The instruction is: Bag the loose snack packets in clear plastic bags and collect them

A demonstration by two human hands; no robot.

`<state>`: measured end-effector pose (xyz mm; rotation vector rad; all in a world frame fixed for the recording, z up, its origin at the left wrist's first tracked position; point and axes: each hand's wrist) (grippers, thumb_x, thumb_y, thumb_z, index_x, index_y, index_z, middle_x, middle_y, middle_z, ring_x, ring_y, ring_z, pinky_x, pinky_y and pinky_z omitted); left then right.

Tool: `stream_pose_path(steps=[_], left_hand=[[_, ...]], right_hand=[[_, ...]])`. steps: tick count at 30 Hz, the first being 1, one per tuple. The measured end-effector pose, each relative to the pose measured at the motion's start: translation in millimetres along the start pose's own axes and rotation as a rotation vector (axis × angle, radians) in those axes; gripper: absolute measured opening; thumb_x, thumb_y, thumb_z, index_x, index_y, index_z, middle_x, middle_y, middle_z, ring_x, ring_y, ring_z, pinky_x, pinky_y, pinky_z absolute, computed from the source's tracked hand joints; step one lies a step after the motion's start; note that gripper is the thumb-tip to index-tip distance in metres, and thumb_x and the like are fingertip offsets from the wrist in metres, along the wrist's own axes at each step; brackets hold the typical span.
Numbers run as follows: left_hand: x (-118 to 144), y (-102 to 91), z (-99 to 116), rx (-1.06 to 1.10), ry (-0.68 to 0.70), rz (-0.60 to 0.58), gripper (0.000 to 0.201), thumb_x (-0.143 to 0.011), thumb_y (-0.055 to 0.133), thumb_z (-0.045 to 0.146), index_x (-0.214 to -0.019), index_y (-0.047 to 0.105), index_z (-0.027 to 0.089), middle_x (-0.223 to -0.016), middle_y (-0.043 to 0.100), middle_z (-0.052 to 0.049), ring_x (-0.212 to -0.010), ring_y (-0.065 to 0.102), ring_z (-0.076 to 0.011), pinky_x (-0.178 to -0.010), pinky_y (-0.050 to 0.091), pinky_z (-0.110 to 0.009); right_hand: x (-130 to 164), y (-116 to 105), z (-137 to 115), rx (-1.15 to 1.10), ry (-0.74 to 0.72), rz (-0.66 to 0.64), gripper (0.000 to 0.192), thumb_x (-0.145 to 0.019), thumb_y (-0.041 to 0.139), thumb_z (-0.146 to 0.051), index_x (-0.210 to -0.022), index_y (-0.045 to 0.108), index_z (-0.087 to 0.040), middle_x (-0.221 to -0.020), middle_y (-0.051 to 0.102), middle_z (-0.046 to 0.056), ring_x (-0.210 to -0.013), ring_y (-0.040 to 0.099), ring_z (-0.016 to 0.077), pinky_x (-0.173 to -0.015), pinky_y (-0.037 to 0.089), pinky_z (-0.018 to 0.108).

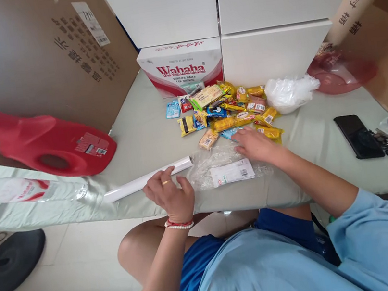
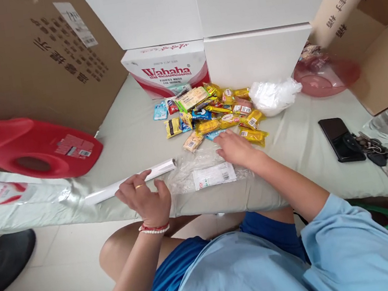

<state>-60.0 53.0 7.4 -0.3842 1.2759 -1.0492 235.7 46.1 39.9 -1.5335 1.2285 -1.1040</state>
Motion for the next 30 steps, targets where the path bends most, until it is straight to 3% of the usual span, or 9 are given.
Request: stream_pose_path(steps=[2, 4, 7, 10, 15, 20, 23, 26, 30], left_hand=[[3.4, -8.8, 16.6, 0.024, 0.153, -0.105, 0.028, -0.091, 0.051, 0.018, -0.109, 0.071, 0.021, -0.099, 0.060, -0.011, -0.099, 0.055, -0.0297, -0.094, 0.041, -0.050], [9.2, -9.8, 33.6, 0.043, 0.335, -0.330, 0.031, -0.093, 0.050, 0.019, -0.112, 0.073, 0.026, -0.096, 0.063, -0.010, -0.093, 0.055, -0.0279, -0.086, 0.041, -0.047], [17.9, 2.3, 51.0, 0.010, 0.432, -0.606, 0.038, -0.098, 0.046, 0.021, -0.123, 0.072, 0.030, -0.097, 0.064, -0.010, -0.093, 0.054, -0.0284, -0.078, 0.041, -0.044], [23.4, 16.7, 56.0, -0.016, 0.394, -0.677, 0.042, -0.098, 0.044, 0.019, -0.128, 0.071, 0.030, -0.097, 0.063, -0.011, -0.094, 0.054, -0.0285, -0.077, 0.041, -0.043], [26.7, 20.8, 50.8, 0.010, 0.356, -0.680, 0.038, -0.097, 0.047, 0.017, -0.123, 0.073, 0.029, -0.098, 0.064, -0.011, -0.098, 0.058, -0.0288, -0.080, 0.043, -0.044], [32.4, 20.3, 20.3, 0.439, 0.173, -0.691, 0.033, -0.086, 0.048, 0.011, -0.092, 0.078, 0.025, -0.098, 0.073, -0.006, -0.100, 0.066, -0.0239, -0.097, 0.047, -0.044], [33.2, 20.6, -0.7, 0.672, -0.230, -0.467, 0.029, -0.087, 0.047, 0.020, -0.092, 0.075, 0.022, -0.100, 0.073, -0.005, -0.100, 0.067, -0.0219, -0.096, 0.051, -0.038], [25.6, 17.9, -4.7, 0.594, -0.565, -0.252, 0.035, -0.098, 0.041, 0.041, -0.103, 0.070, 0.021, -0.106, 0.071, -0.008, -0.103, 0.066, -0.0247, -0.096, 0.051, -0.040], [12.9, 14.7, 16.6, 0.365, -0.494, -0.514, 0.052, -0.102, 0.031, 0.056, -0.105, 0.069, 0.020, -0.114, 0.071, -0.016, -0.118, 0.062, -0.0331, -0.104, 0.045, -0.049]], right_hand=[[-13.6, 7.9, -10.6, -0.014, -0.056, -0.039, 0.044, -0.100, 0.057, -0.033, -0.140, 0.059, -0.015, -0.133, 0.064, 0.016, -0.127, 0.051, 0.0316, -0.103, 0.042, 0.040], [-26.5, 16.8, -19.4, -0.018, -0.046, -0.078, 0.049, -0.096, 0.064, -0.035, -0.140, 0.058, -0.015, -0.135, 0.064, 0.017, -0.128, 0.051, 0.0334, -0.102, 0.042, 0.041], [-41.1, 22.1, -27.3, -0.053, -0.010, -0.149, 0.035, -0.092, 0.066, -0.030, -0.125, 0.067, -0.017, -0.122, 0.071, 0.014, -0.119, 0.058, 0.0311, -0.094, 0.044, 0.035], [-41.8, 14.1, -31.3, -0.087, -0.029, -0.182, 0.022, -0.095, 0.058, -0.024, -0.111, 0.073, -0.019, -0.106, 0.076, 0.008, -0.104, 0.065, 0.0243, -0.083, 0.043, 0.029], [2.0, 9.1, -42.7, -0.014, -0.265, -0.129, 0.032, -0.102, 0.049, -0.025, -0.123, 0.072, -0.022, -0.107, 0.072, 0.009, -0.103, 0.062, 0.0239, -0.087, 0.041, 0.030], [56.8, 42.7, -49.9, 0.102, -0.334, -0.176, 0.060, -0.101, 0.041, -0.012, -0.158, 0.044, -0.030, -0.114, 0.063, 0.012, -0.102, 0.056, 0.0254, -0.082, 0.044, 0.032], [71.4, 57.9, -51.7, 0.125, -0.323, -0.139, 0.063, -0.102, 0.038, -0.010, -0.161, 0.040, -0.033, -0.117, 0.059, 0.013, -0.106, 0.052, 0.0271, -0.087, 0.044, 0.036], [75.2, 62.0, -55.2, 0.116, -0.288, -0.103, 0.062, -0.103, 0.038, -0.010, -0.159, 0.043, -0.035, -0.116, 0.057, 0.012, -0.107, 0.052, 0.0276, -0.089, 0.043, 0.037], [76.1, 60.2, -61.9, 0.094, -0.239, -0.089, 0.055, -0.104, 0.041, -0.013, -0.153, 0.051, -0.033, -0.116, 0.058, 0.013, -0.107, 0.052, 0.0281, -0.088, 0.041, 0.036]])
Point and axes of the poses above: each hand's wrist, its own x-axis away from the middle knuckle, its own y-axis out of the palm, z = x × y
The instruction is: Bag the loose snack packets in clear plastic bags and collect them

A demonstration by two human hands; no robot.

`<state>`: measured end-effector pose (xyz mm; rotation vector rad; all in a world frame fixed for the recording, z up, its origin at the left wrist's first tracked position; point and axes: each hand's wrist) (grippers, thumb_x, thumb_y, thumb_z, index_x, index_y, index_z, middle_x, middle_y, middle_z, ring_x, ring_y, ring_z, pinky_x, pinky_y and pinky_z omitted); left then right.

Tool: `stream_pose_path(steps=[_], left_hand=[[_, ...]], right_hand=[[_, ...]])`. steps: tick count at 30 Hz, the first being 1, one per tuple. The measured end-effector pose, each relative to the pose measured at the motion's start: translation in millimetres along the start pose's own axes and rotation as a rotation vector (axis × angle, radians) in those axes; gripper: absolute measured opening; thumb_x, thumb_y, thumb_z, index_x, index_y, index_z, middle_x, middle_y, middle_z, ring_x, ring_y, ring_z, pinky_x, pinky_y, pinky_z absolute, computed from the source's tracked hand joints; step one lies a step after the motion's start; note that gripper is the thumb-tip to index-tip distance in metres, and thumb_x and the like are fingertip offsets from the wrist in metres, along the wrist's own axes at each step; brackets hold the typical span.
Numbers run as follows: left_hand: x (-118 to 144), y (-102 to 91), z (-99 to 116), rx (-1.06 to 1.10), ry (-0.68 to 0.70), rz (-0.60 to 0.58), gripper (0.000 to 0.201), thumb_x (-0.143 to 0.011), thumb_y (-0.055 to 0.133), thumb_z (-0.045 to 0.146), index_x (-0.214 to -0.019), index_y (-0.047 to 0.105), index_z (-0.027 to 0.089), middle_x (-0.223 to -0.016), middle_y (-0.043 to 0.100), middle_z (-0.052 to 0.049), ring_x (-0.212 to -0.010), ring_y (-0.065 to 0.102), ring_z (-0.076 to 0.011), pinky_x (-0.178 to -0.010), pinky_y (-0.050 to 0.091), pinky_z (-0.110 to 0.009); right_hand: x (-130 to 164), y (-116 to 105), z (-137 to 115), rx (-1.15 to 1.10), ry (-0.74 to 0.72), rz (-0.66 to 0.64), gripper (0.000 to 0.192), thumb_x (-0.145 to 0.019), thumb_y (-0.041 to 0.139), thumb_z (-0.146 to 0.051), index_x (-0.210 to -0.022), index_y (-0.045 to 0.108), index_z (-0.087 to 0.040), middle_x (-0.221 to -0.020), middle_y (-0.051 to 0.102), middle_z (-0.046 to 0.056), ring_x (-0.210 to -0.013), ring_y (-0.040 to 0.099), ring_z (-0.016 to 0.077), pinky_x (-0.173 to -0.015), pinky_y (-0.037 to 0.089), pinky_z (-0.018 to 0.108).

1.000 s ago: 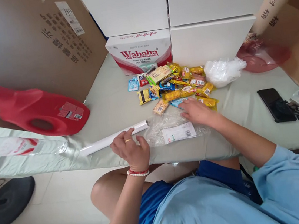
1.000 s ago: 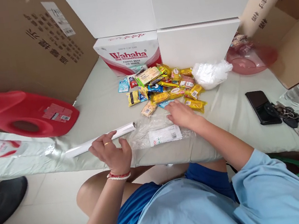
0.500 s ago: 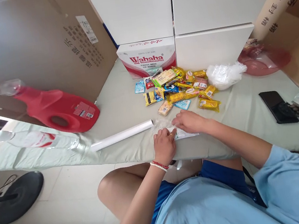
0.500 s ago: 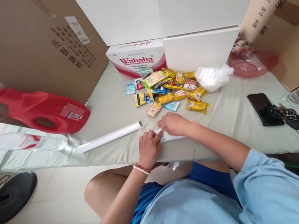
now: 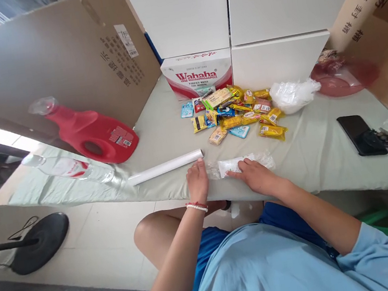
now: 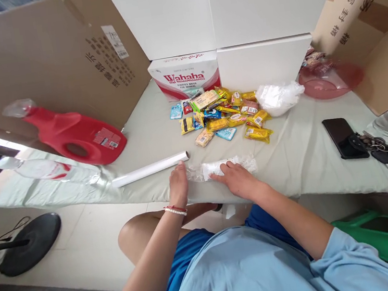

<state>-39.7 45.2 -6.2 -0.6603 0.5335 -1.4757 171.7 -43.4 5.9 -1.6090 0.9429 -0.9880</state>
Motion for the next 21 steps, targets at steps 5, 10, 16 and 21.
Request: stream_pose_path(steps=[5, 10, 16, 21], left_hand=[[1.5, 10.3, 17.7, -0.151, -0.038, -0.056, 0.042, -0.078, 0.067, 0.058, -0.093, 0.070, 0.019, -0.124, 0.066, -0.020, -0.127, 0.055, -0.0427, -0.099, 0.045, -0.052], [-3.5, 0.2, 13.1, -0.091, 0.028, -0.121, 0.011, -0.077, 0.061, 0.031, -0.081, 0.065, 0.021, -0.082, 0.070, -0.003, -0.077, 0.065, -0.0200, -0.076, 0.049, -0.031], [16.0, 17.3, 30.4, 0.116, 0.195, -0.196, 0.020, -0.084, 0.061, 0.030, -0.096, 0.074, 0.020, -0.085, 0.073, -0.003, -0.078, 0.068, -0.0184, -0.079, 0.054, -0.030], [45.2, 45.9, 39.2, -0.173, 0.536, -0.265, 0.034, -0.093, 0.049, 0.022, -0.115, 0.074, 0.016, -0.119, 0.068, -0.013, -0.109, 0.066, -0.0255, -0.099, 0.052, -0.039]], right_hand=[[1.4, 2.7, -2.7, -0.021, 0.020, 0.036, 0.049, -0.104, 0.042, -0.016, -0.148, 0.057, -0.031, -0.117, 0.059, 0.013, -0.108, 0.053, 0.0278, -0.087, 0.040, 0.036], [1.6, 6.6, -0.7, -0.057, 0.034, 0.076, 0.051, -0.104, 0.044, -0.016, -0.149, 0.056, -0.038, -0.116, 0.059, 0.011, -0.107, 0.053, 0.0279, -0.086, 0.039, 0.036], [1.9, 10.3, -5.0, -0.109, 0.036, 0.119, 0.040, -0.102, 0.047, -0.014, -0.133, 0.068, -0.029, -0.114, 0.060, 0.012, -0.106, 0.053, 0.0283, -0.087, 0.042, 0.038], [16.6, 12.0, 16.9, -0.410, -0.042, 0.203, 0.029, -0.096, 0.054, -0.013, -0.113, 0.075, -0.020, -0.113, 0.067, 0.010, -0.105, 0.058, 0.0242, -0.093, 0.048, 0.036]])
Point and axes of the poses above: each hand's wrist, its own x-axis away from the middle knuckle, its own y-axis out of the palm, z = x × y
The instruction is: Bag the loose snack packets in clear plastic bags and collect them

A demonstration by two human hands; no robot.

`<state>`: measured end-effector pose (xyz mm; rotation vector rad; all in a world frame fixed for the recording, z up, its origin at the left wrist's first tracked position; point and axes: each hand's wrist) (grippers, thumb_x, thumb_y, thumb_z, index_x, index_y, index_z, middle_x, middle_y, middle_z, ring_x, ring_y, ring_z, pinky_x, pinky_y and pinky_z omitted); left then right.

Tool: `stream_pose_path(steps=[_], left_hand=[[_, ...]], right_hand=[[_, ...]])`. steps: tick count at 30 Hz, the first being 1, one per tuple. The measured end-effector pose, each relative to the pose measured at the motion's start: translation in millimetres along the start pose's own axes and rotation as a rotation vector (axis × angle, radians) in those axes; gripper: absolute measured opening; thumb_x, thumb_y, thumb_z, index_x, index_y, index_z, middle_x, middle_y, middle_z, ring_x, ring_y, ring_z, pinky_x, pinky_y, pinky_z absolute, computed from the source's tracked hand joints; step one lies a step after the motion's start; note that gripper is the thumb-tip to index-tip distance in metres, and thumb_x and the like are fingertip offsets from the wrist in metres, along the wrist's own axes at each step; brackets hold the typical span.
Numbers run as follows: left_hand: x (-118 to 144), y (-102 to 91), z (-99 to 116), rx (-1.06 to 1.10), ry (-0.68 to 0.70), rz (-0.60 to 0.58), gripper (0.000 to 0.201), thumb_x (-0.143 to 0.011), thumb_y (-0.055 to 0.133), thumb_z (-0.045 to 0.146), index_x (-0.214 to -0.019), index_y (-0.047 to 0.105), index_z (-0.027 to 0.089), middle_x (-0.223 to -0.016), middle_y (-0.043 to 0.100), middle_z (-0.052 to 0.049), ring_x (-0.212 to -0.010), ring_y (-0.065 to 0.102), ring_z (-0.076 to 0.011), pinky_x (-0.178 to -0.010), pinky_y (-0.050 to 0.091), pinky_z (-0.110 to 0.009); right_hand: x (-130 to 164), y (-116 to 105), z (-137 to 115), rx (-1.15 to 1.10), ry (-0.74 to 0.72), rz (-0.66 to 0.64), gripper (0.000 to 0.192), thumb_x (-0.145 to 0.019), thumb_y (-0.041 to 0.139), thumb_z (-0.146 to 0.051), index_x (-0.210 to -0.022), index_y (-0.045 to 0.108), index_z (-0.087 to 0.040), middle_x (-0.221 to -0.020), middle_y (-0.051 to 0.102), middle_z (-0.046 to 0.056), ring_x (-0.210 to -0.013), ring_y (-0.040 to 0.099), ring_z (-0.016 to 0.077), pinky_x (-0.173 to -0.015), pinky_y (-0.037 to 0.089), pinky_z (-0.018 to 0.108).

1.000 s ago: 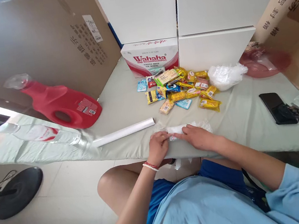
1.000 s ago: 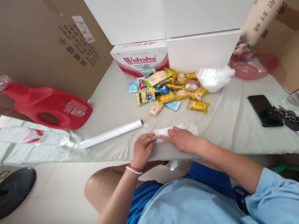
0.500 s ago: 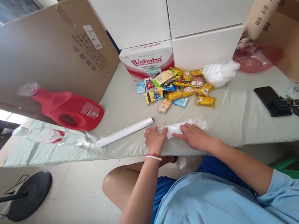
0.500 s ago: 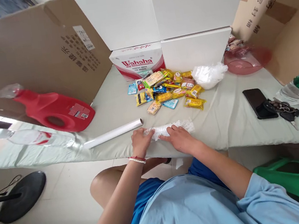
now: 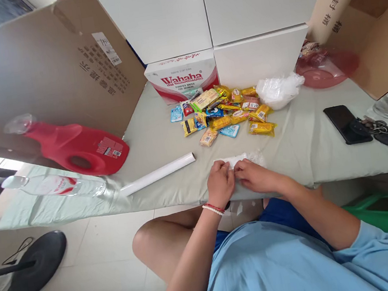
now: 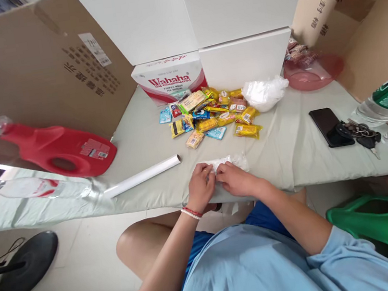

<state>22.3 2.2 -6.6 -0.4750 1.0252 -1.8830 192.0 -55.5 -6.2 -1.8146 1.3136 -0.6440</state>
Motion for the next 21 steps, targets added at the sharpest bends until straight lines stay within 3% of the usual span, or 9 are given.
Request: stream_pose_path(steps=[2, 4, 6, 8, 10, 13, 16, 21], left_hand=[[8.7, 6.2, 4.5, -0.168, 0.072, -0.007, 0.043, -0.092, 0.049, 0.020, -0.131, 0.067, 0.013, -0.129, 0.064, -0.016, -0.117, 0.061, -0.0295, -0.102, 0.050, -0.043], [17.4, 10.4, 8.4, -0.319, 0.102, -0.017, 0.054, -0.089, 0.054, 0.020, -0.142, 0.058, 0.010, -0.138, 0.058, -0.019, -0.121, 0.056, -0.0333, -0.101, 0.049, -0.046], [24.3, 14.1, 12.3, -0.430, 0.107, -0.019, 0.065, -0.086, 0.057, 0.020, -0.149, 0.050, 0.008, -0.145, 0.053, -0.021, -0.125, 0.052, -0.0358, -0.099, 0.049, -0.048], [28.3, 17.3, 15.5, -0.498, 0.107, -0.022, 0.071, -0.085, 0.059, 0.022, -0.153, 0.044, 0.009, -0.149, 0.049, -0.022, -0.126, 0.050, -0.0367, -0.097, 0.048, -0.049], [29.8, 19.9, 17.8, -0.536, 0.111, -0.034, 0.073, -0.086, 0.059, 0.025, -0.156, 0.042, 0.012, -0.151, 0.047, -0.022, -0.126, 0.050, -0.0367, -0.096, 0.049, -0.049], [28.7, 23.8, 20.8, -0.560, 0.121, -0.054, 0.069, -0.090, 0.056, 0.024, -0.156, 0.042, 0.012, -0.152, 0.047, -0.023, -0.129, 0.049, -0.0365, -0.095, 0.049, -0.049], [26.1, 28.6, 25.2, -0.555, 0.131, -0.050, 0.060, -0.095, 0.047, 0.017, -0.154, 0.044, 0.009, -0.150, 0.050, -0.025, -0.131, 0.051, -0.0355, -0.098, 0.049, -0.050], [30.4, 26.2, 19.0, -0.331, 0.197, -0.004, 0.048, -0.086, 0.055, 0.012, -0.133, 0.064, 0.009, -0.151, 0.052, -0.026, -0.139, 0.049, -0.0379, -0.112, 0.042, -0.057]], right_hand=[[7.1, -8.2, 12.7, -0.093, 0.114, 0.171, 0.031, -0.099, 0.049, -0.017, -0.116, 0.075, -0.022, -0.111, 0.069, 0.008, -0.104, 0.060, 0.0228, -0.096, 0.049, 0.036], [12.2, -13.4, 23.9, -0.013, 0.348, 0.394, 0.033, -0.101, 0.049, -0.028, -0.124, 0.072, -0.021, -0.119, 0.068, 0.012, -0.111, 0.058, 0.0273, -0.100, 0.048, 0.042], [15.6, -13.4, 32.4, 0.136, 0.522, 0.467, 0.037, -0.095, 0.061, -0.037, -0.125, 0.071, -0.018, -0.133, 0.061, 0.018, -0.123, 0.051, 0.0353, -0.104, 0.046, 0.050], [18.4, -10.9, 37.9, 0.214, 0.559, 0.403, 0.030, -0.088, 0.069, -0.034, -0.113, 0.073, -0.017, -0.140, 0.057, 0.019, -0.131, 0.043, 0.0391, -0.105, 0.044, 0.052], [20.8, -10.8, 39.7, 0.208, 0.539, 0.369, 0.016, -0.087, 0.068, -0.028, -0.099, 0.073, -0.019, -0.137, 0.058, 0.017, -0.130, 0.045, 0.0354, -0.105, 0.044, 0.047], [18.0, -20.5, 31.9, 0.108, 0.548, 0.372, 0.011, -0.092, 0.061, -0.027, -0.097, 0.068, -0.021, -0.115, 0.065, 0.011, -0.104, 0.061, 0.0251, -0.090, 0.047, 0.035], [-1.2, -32.4, 10.0, 0.064, 0.511, 0.286, 0.011, -0.096, 0.055, -0.026, -0.097, 0.065, -0.022, -0.093, 0.069, 0.005, -0.085, 0.063, 0.0206, -0.076, 0.043, 0.030], [-46.7, -22.3, -23.1, 0.183, 0.427, 0.099, 0.017, -0.100, 0.049, -0.020, -0.099, 0.066, -0.020, -0.101, 0.069, 0.009, -0.089, 0.063, 0.0211, -0.074, 0.041, 0.030]])
Point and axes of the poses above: each hand's wrist, its own x-axis away from the middle knuckle, its own y-axis out of the palm, z = x × y
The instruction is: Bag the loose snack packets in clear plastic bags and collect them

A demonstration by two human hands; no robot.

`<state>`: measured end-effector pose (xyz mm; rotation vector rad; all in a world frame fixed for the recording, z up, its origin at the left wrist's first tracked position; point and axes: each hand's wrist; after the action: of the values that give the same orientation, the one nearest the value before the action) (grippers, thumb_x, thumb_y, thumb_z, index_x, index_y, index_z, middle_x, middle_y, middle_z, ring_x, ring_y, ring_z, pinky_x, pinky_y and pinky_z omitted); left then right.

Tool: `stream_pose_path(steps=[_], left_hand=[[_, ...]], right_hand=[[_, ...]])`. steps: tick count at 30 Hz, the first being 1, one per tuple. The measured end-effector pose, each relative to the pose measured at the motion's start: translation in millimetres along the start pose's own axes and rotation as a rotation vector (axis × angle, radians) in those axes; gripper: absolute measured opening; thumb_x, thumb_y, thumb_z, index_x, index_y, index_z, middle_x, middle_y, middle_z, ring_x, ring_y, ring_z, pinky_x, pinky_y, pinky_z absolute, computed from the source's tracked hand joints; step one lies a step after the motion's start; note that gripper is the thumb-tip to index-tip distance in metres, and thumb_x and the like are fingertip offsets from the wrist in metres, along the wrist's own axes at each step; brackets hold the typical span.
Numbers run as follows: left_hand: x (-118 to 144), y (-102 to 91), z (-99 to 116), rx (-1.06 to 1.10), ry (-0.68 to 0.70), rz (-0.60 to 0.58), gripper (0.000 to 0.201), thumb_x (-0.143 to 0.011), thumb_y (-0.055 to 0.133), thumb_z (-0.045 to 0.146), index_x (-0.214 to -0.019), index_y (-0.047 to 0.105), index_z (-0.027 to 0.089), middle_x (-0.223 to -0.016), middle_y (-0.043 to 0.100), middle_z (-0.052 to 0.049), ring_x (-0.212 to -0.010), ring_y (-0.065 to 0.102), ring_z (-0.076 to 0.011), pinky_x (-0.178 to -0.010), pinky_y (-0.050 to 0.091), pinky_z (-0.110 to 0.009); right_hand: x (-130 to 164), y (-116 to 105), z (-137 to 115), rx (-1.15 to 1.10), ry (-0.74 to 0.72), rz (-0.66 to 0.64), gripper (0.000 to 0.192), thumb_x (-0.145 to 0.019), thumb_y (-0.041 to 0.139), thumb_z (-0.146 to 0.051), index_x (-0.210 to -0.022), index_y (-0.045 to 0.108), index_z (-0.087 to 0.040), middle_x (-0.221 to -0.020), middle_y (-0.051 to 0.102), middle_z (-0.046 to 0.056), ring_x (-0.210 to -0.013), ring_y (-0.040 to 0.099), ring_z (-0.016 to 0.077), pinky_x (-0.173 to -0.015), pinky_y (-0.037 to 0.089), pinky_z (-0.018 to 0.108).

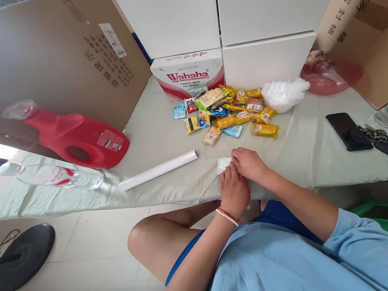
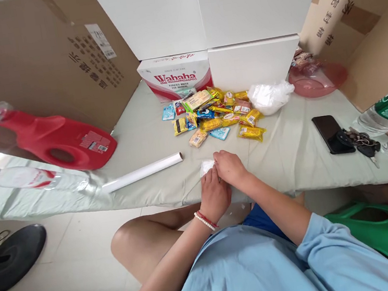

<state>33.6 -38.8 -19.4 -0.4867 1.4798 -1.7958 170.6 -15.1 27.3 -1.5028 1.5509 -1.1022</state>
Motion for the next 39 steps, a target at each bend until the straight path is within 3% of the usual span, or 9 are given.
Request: stream_pose_path(steps=[4, 8, 11, 15, 20, 24, 28, 34, 39], left_hand=[[21.6, -6.5, -27.2, 0.361, 0.001, 0.098, 0.055, -0.076, 0.051, 0.006, -0.127, 0.065, 0.020, -0.146, 0.061, -0.012, -0.137, 0.054, -0.0276, -0.120, 0.040, -0.051], [23.8, -11.5, -49.0, 0.471, -0.350, 0.364, 0.044, -0.084, 0.043, 0.009, -0.122, 0.064, 0.019, -0.133, 0.065, -0.014, -0.128, 0.059, -0.0252, -0.113, 0.047, -0.046], [0.7, -15.4, -53.6, 0.311, -0.558, 0.218, 0.028, -0.092, 0.050, 0.026, -0.111, 0.068, 0.016, -0.117, 0.067, -0.017, -0.118, 0.061, -0.0330, -0.106, 0.048, -0.052], [-30.6, -25.2, -51.2, 0.227, -0.559, -0.010, 0.023, -0.085, 0.062, 0.031, -0.100, 0.069, 0.015, -0.104, 0.068, -0.015, -0.105, 0.065, -0.0332, -0.096, 0.052, -0.047], [-38.1, -38.7, -30.4, 0.396, -0.563, 0.090, 0.022, -0.081, 0.068, 0.040, -0.087, 0.063, 0.019, -0.088, 0.065, -0.007, -0.080, 0.065, -0.0245, -0.079, 0.055, -0.040], [-33.5, -46.9, -15.2, 0.758, -0.358, 0.108, 0.033, -0.092, 0.059, 0.050, -0.107, 0.064, 0.020, -0.097, 0.070, -0.007, -0.084, 0.069, -0.0207, -0.080, 0.058, -0.035], [-22.2, -39.2, -42.8, 0.527, -0.220, 0.222, 0.032, -0.096, 0.056, 0.048, -0.113, 0.064, 0.021, -0.108, 0.069, -0.008, -0.095, 0.069, -0.0228, -0.088, 0.057, -0.039], [4.3, 3.2, -89.8, 0.101, -0.135, 0.383, 0.017, -0.095, 0.055, 0.031, -0.104, 0.064, 0.020, -0.098, 0.070, -0.009, -0.088, 0.069, -0.0251, -0.079, 0.056, -0.038], [8.2, 13.5, -81.1, -0.065, 0.053, 0.428, 0.012, -0.088, 0.064, 0.018, -0.097, 0.067, 0.025, -0.096, 0.075, -0.006, -0.084, 0.069, -0.0253, -0.079, 0.055, -0.039]], right_hand=[[-2.3, 27.4, -3.4, 0.033, -0.075, -0.015, 0.028, -0.106, 0.037, -0.018, -0.106, 0.065, -0.017, -0.109, 0.064, 0.012, -0.094, 0.060, 0.0222, -0.080, 0.044, 0.031], [13.5, 47.4, 4.1, -0.004, -0.214, 0.115, 0.023, -0.106, 0.042, -0.023, -0.115, 0.061, -0.016, -0.117, 0.060, 0.014, -0.108, 0.054, 0.0272, -0.098, 0.044, 0.038], [23.4, 49.8, -0.6, 0.014, -0.239, 0.141, 0.030, -0.101, 0.056, -0.034, -0.124, 0.057, -0.014, -0.123, 0.057, 0.017, -0.114, 0.050, 0.0317, -0.105, 0.043, 0.044], [28.2, 47.8, -12.3, 0.086, -0.158, 0.093, 0.039, -0.096, 0.063, -0.031, -0.130, 0.054, -0.013, -0.126, 0.056, 0.020, -0.114, 0.050, 0.0342, -0.100, 0.047, 0.046], [27.8, 53.2, -4.1, 0.029, -0.069, 0.153, 0.032, -0.103, 0.048, -0.026, -0.131, 0.057, -0.014, -0.127, 0.059, 0.019, -0.114, 0.052, 0.0318, -0.100, 0.048, 0.044], [33.3, 42.0, 23.8, -0.142, -0.048, 0.296, 0.033, -0.102, 0.043, -0.021, -0.132, 0.058, -0.017, -0.127, 0.063, 0.015, -0.118, 0.055, 0.0264, -0.105, 0.047, 0.039], [39.9, -4.0, 85.4, -0.376, 0.093, 0.581, 0.040, -0.102, 0.052, -0.035, -0.139, 0.051, -0.019, -0.125, 0.068, 0.014, -0.112, 0.064, 0.0238, -0.097, 0.052, 0.036], [6.1, -137.7, 263.0, -0.168, 0.437, 1.107, 0.042, -0.091, 0.068, -0.041, -0.122, 0.058, -0.015, -0.114, 0.072, 0.015, -0.099, 0.067, 0.0240, -0.090, 0.052, 0.039], [-58.2, -220.8, 365.7, -0.004, 0.511, 1.111, 0.025, -0.097, 0.052, -0.021, -0.113, 0.064, -0.006, -0.108, 0.071, 0.025, -0.100, 0.066, 0.0269, -0.093, 0.048, 0.050]])
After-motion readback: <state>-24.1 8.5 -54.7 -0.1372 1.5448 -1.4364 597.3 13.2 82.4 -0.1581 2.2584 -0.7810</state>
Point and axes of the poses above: each hand's wrist, its own x-axis away from the middle knuckle, its own y-axis out of the palm, z = x × y
